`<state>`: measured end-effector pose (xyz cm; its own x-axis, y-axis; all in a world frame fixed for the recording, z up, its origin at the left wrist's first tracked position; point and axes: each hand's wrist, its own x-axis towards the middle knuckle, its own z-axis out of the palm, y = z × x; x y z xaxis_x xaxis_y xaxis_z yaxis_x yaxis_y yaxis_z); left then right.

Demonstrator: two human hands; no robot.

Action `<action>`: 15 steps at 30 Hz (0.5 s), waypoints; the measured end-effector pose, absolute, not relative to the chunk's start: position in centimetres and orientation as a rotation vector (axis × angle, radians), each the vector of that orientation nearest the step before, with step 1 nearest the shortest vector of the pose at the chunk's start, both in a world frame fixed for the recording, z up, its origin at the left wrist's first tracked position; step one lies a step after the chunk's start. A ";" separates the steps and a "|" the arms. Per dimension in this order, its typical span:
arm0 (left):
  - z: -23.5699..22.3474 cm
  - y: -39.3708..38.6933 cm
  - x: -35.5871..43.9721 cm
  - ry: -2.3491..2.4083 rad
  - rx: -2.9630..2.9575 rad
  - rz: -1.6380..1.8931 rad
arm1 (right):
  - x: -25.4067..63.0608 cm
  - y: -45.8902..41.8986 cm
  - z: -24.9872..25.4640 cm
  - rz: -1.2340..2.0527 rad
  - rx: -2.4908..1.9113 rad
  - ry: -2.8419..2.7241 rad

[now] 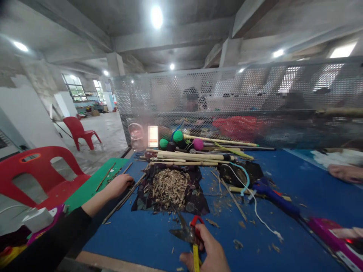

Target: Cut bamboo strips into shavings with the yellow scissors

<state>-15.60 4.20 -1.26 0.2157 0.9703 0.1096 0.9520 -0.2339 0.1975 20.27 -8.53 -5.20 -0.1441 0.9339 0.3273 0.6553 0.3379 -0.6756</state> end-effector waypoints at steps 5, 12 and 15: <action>0.3 5.1 -13.4 1.853 2.325 0.578 | 20.5 -8.4 -5.5 0.511 -1.365 -1.890; 1.2 8.2 -6.4 1.520 2.334 0.609 | 20.6 -8.7 -5.5 0.554 -1.362 -1.886; 0.6 9.8 -5.5 1.870 2.327 0.580 | 20.6 -8.7 -5.4 0.618 -1.348 -1.891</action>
<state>-5.46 9.83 0.59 0.1730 0.9579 0.2290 0.9196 -0.2404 0.3109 20.59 -8.75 -5.37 -0.1920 0.9410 0.2788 0.5944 0.3375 -0.7299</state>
